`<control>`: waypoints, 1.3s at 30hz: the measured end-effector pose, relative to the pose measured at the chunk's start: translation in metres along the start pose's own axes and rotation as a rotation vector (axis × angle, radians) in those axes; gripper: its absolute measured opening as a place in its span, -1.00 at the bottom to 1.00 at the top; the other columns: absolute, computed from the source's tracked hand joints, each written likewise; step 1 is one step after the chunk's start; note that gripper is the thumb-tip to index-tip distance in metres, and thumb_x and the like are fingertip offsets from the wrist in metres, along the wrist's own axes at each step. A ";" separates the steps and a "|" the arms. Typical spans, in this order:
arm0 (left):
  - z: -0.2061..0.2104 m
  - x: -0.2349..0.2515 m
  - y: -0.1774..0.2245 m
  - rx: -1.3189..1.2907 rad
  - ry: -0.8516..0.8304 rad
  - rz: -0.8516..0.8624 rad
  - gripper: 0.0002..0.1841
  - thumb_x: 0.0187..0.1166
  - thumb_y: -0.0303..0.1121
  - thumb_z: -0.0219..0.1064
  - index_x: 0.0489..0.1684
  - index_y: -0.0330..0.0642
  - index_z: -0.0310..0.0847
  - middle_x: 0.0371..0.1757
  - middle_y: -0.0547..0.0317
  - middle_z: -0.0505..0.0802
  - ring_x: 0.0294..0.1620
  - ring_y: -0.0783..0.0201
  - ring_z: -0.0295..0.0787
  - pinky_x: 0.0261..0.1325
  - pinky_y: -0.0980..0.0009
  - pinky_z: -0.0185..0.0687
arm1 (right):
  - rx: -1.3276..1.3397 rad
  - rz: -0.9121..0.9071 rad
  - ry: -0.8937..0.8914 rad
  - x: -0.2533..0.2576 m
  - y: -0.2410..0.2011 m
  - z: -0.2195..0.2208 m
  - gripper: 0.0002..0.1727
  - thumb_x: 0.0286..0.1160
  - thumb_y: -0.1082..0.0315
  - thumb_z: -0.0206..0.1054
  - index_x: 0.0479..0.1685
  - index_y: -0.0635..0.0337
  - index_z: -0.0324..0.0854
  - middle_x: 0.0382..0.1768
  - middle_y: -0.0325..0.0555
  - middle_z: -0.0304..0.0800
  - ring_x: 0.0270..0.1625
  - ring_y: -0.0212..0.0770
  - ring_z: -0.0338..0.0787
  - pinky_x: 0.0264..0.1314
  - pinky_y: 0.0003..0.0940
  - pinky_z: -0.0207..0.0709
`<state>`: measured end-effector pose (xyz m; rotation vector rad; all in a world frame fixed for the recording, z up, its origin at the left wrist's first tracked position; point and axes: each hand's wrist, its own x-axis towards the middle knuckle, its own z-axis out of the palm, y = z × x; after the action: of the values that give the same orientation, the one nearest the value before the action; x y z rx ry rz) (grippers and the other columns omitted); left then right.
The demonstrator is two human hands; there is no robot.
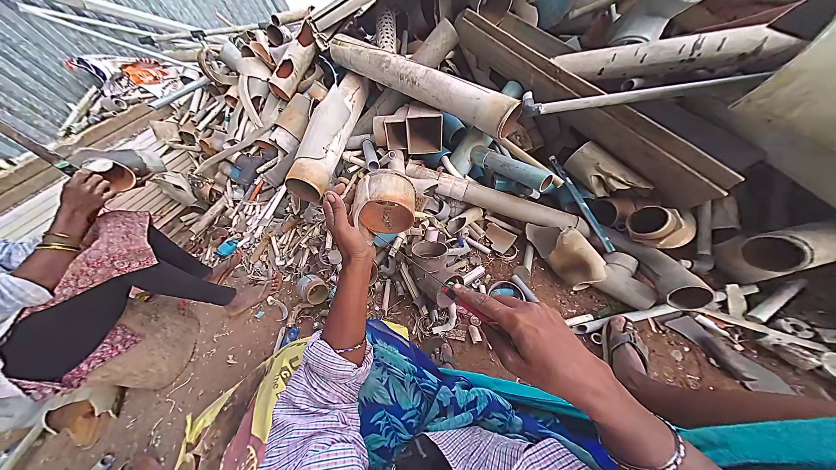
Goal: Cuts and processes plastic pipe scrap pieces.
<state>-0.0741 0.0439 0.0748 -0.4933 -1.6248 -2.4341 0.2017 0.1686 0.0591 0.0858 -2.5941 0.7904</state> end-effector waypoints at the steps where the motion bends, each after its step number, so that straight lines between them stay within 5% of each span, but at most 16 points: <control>1: -0.002 0.001 -0.001 0.007 -0.001 0.002 -0.45 0.93 -0.04 -0.40 0.49 -0.23 0.34 0.17 0.09 0.80 0.18 0.29 0.78 0.32 0.24 0.68 | -0.011 -0.006 0.004 -0.001 0.001 -0.003 -0.37 0.33 0.40 0.19 0.53 -0.01 0.65 -0.33 0.00 0.83 -0.43 0.04 0.79 -0.49 -0.01 0.56; 5: -0.001 -0.001 0.000 0.033 -0.055 0.064 -0.51 0.93 -0.11 -0.39 0.43 -0.22 0.32 0.14 0.16 0.77 0.18 0.34 0.75 0.34 0.28 0.66 | -0.008 -0.031 0.066 0.000 0.003 -0.004 -0.39 0.35 0.37 0.15 0.51 -0.02 0.67 -0.31 -0.06 0.84 -0.43 -0.04 0.79 -0.50 -0.09 0.53; 11: -0.004 0.003 -0.003 0.097 -0.025 0.101 -0.58 0.92 -0.16 -0.26 0.39 -0.27 0.35 0.10 0.12 0.79 0.15 0.32 0.77 0.32 0.25 0.67 | -0.094 0.066 -0.041 -0.002 0.003 -0.013 -0.38 0.31 0.44 0.25 0.49 -0.07 0.70 -0.37 0.07 0.83 -0.43 0.16 0.80 -0.48 0.12 0.53; 14: -0.001 0.002 0.002 0.114 -0.014 0.115 -0.61 0.92 -0.18 -0.25 0.36 -0.24 0.35 0.07 0.18 0.80 0.12 0.37 0.77 0.29 0.29 0.69 | -0.091 0.047 0.035 -0.001 0.010 -0.011 -0.41 0.33 0.38 0.20 0.47 -0.06 0.71 -0.35 0.03 0.83 -0.45 0.10 0.80 -0.52 0.07 0.53; 19: -0.005 0.003 -0.004 0.128 -0.087 0.363 -0.74 0.85 -0.32 -0.13 0.23 -0.27 0.34 0.04 0.24 0.77 0.14 0.41 0.75 0.34 0.32 0.67 | -0.055 0.082 0.069 0.006 0.007 0.005 -0.39 0.38 0.42 0.19 0.54 -0.01 0.64 -0.28 0.09 0.83 -0.43 0.11 0.80 -0.51 0.06 0.54; 27: -0.007 -0.001 -0.004 0.234 -0.170 0.652 -0.69 0.77 -0.39 0.07 0.26 -0.49 0.30 0.21 0.10 0.71 0.27 0.45 0.68 0.40 0.45 0.61 | 0.022 0.118 0.112 0.013 0.013 0.023 -0.41 0.47 0.40 0.16 0.57 0.07 0.60 -0.25 0.15 0.83 -0.38 0.13 0.80 -0.42 0.07 0.57; 30: -0.008 0.001 -0.005 0.279 -0.186 0.726 -0.60 0.78 -0.26 0.12 0.26 -0.54 0.38 0.24 0.02 0.72 0.34 0.38 0.66 0.47 0.40 0.56 | 0.035 0.120 0.148 0.015 0.020 0.032 -0.42 0.49 0.38 0.14 0.58 0.07 0.60 -0.24 0.15 0.83 -0.39 0.12 0.80 -0.44 0.06 0.56; 39: -0.011 0.002 -0.015 0.335 -0.201 0.797 -0.48 0.74 -0.16 0.21 0.23 -0.62 0.40 0.26 -0.17 0.73 0.40 0.25 0.68 0.51 0.31 0.57 | 0.101 0.121 0.134 0.020 0.030 0.059 -0.43 0.58 0.37 0.11 0.63 0.12 0.53 -0.18 0.21 0.81 -0.35 0.14 0.80 -0.36 0.04 0.61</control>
<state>-0.0826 0.0398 0.0589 -1.0924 -1.4633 -1.5417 0.1563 0.1631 0.0078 -0.0929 -2.4513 0.9371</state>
